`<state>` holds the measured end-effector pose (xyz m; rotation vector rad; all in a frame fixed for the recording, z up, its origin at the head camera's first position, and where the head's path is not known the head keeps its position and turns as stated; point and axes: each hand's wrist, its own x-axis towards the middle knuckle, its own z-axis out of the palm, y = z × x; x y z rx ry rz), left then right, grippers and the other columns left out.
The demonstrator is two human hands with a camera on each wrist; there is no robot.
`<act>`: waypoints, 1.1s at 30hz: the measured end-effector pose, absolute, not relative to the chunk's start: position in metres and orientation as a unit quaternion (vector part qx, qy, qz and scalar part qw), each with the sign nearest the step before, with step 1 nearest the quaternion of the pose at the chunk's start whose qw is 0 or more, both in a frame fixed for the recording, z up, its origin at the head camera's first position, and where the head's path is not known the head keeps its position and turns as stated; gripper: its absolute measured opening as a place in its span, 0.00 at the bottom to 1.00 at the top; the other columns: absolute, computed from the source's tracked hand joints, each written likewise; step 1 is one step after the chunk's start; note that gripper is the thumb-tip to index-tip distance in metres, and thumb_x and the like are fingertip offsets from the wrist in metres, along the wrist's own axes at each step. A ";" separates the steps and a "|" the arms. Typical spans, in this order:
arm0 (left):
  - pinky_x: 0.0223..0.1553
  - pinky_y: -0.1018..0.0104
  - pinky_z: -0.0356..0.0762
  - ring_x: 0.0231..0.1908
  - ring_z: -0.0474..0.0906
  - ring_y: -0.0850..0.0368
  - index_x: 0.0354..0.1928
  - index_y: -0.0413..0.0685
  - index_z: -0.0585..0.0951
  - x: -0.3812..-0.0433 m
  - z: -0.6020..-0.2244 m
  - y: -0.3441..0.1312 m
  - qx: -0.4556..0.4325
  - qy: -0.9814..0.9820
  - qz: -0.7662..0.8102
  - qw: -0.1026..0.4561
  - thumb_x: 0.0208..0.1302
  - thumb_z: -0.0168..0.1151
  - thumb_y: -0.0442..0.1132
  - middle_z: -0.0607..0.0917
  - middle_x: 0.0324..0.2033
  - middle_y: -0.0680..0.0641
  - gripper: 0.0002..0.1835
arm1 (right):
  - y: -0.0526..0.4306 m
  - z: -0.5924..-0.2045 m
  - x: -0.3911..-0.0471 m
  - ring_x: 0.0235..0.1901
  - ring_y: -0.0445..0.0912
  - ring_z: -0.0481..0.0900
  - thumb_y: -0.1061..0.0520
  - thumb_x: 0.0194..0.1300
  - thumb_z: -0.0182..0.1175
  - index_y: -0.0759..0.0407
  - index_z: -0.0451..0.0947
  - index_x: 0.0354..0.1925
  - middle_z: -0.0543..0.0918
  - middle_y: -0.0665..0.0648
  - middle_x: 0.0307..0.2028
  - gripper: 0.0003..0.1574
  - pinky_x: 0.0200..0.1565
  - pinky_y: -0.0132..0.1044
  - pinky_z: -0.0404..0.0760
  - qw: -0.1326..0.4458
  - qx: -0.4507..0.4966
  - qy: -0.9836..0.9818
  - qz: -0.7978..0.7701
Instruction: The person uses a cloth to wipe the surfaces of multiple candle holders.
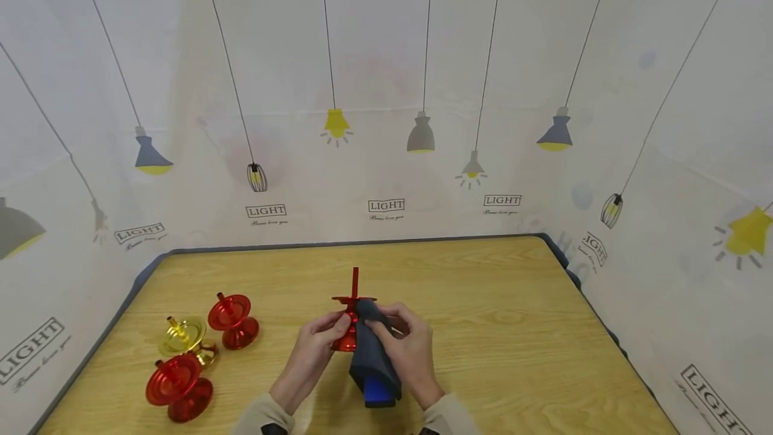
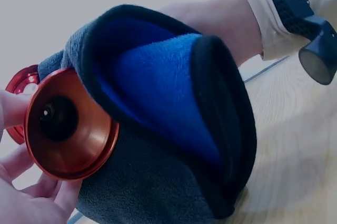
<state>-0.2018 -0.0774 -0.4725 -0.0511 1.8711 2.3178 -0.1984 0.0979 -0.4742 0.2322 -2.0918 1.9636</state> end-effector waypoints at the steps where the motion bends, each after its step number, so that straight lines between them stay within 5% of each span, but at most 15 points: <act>1: 0.48 0.70 0.79 0.43 0.83 0.63 0.64 0.30 0.76 -0.201 -0.473 -0.077 -0.020 0.635 0.769 0.074 0.70 0.65 0.46 0.88 0.45 0.48 0.30 | 0.098 -0.475 -0.199 0.42 0.43 0.89 0.65 0.59 0.73 0.55 0.87 0.42 0.89 0.56 0.44 0.12 0.43 0.37 0.87 0.133 0.080 -0.722 0.674; 10: 0.42 0.70 0.82 0.41 0.83 0.60 0.53 0.35 0.83 -0.199 -0.476 -0.070 -0.028 0.692 0.721 -0.008 0.63 0.73 0.44 0.89 0.43 0.43 0.23 | 0.093 -0.474 -0.198 0.44 0.46 0.89 0.64 0.59 0.74 0.49 0.87 0.42 0.90 0.50 0.44 0.14 0.41 0.32 0.86 0.205 0.130 -0.758 0.605; 17: 0.44 0.68 0.80 0.42 0.83 0.61 0.53 0.41 0.84 -0.202 -0.477 -0.076 -0.052 0.693 0.719 0.023 0.60 0.75 0.51 0.89 0.43 0.48 0.26 | 0.092 -0.475 -0.198 0.44 0.45 0.89 0.64 0.59 0.73 0.52 0.87 0.42 0.90 0.53 0.44 0.12 0.40 0.31 0.86 0.195 0.135 -0.739 0.631; 27: 0.46 0.68 0.78 0.45 0.81 0.61 0.61 0.33 0.80 -0.201 -0.479 -0.082 -0.007 0.683 0.726 0.075 0.70 0.66 0.51 0.87 0.50 0.43 0.29 | 0.101 -0.477 -0.197 0.43 0.43 0.89 0.64 0.59 0.73 0.56 0.87 0.43 0.89 0.58 0.45 0.12 0.41 0.34 0.87 0.134 0.087 -0.717 0.679; 33: 0.45 0.69 0.80 0.45 0.82 0.60 0.61 0.34 0.80 -0.199 -0.481 -0.077 -0.003 0.700 0.713 0.036 0.70 0.66 0.47 0.87 0.50 0.40 0.26 | 0.097 -0.478 -0.192 0.43 0.43 0.89 0.66 0.58 0.73 0.55 0.87 0.42 0.90 0.56 0.43 0.13 0.40 0.33 0.86 0.182 0.100 -0.727 0.655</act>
